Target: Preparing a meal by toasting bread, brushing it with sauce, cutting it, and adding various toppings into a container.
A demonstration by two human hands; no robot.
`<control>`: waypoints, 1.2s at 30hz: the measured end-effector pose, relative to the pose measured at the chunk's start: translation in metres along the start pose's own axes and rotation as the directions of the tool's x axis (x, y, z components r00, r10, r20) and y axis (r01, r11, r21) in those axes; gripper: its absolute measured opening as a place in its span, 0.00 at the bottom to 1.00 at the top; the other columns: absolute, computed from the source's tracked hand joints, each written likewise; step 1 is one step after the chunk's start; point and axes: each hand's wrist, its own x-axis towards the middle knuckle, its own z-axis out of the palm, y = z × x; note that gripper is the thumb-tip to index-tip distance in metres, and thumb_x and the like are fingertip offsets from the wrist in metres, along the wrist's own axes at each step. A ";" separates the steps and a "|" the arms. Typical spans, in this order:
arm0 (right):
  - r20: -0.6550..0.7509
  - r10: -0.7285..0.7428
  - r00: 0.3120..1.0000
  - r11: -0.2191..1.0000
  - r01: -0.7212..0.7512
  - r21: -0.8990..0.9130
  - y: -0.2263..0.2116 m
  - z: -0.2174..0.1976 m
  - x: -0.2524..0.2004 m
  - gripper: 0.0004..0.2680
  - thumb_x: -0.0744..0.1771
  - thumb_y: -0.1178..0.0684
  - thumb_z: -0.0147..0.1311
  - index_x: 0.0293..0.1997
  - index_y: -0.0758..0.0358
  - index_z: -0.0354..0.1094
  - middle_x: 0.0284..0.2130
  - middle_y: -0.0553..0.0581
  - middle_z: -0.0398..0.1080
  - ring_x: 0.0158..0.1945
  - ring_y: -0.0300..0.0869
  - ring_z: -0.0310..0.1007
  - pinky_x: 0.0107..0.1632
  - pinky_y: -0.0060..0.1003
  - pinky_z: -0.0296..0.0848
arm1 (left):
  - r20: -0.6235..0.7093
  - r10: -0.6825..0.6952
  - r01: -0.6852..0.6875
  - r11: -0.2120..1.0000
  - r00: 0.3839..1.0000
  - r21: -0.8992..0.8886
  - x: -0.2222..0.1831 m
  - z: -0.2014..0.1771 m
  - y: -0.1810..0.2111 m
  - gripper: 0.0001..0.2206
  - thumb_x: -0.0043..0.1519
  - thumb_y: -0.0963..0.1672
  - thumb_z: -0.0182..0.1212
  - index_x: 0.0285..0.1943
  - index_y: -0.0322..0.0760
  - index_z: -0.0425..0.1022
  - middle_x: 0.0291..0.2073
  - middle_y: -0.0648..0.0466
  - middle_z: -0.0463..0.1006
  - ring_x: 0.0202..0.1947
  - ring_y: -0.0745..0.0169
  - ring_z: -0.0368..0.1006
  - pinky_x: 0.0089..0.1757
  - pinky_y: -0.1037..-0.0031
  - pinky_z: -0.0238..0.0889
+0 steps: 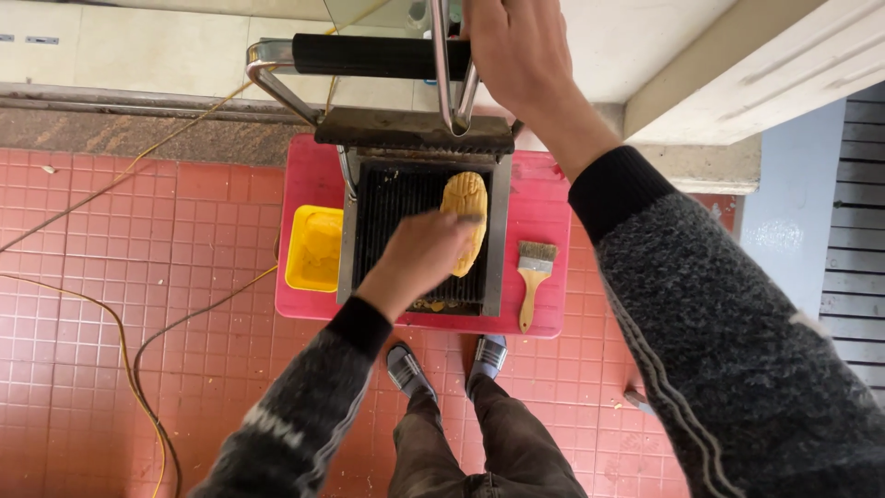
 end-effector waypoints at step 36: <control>0.323 0.360 0.875 0.892 -0.425 0.155 -0.036 -0.028 0.000 0.16 0.74 0.50 0.37 0.23 0.52 0.55 0.17 0.47 0.55 0.23 0.42 0.53 0.36 0.48 0.52 | -0.069 0.112 -0.097 0.976 0.991 0.194 -0.138 0.009 -0.002 0.16 0.75 0.42 0.62 0.72 0.36 0.75 0.48 0.47 0.85 0.33 0.57 0.83 0.29 0.69 0.83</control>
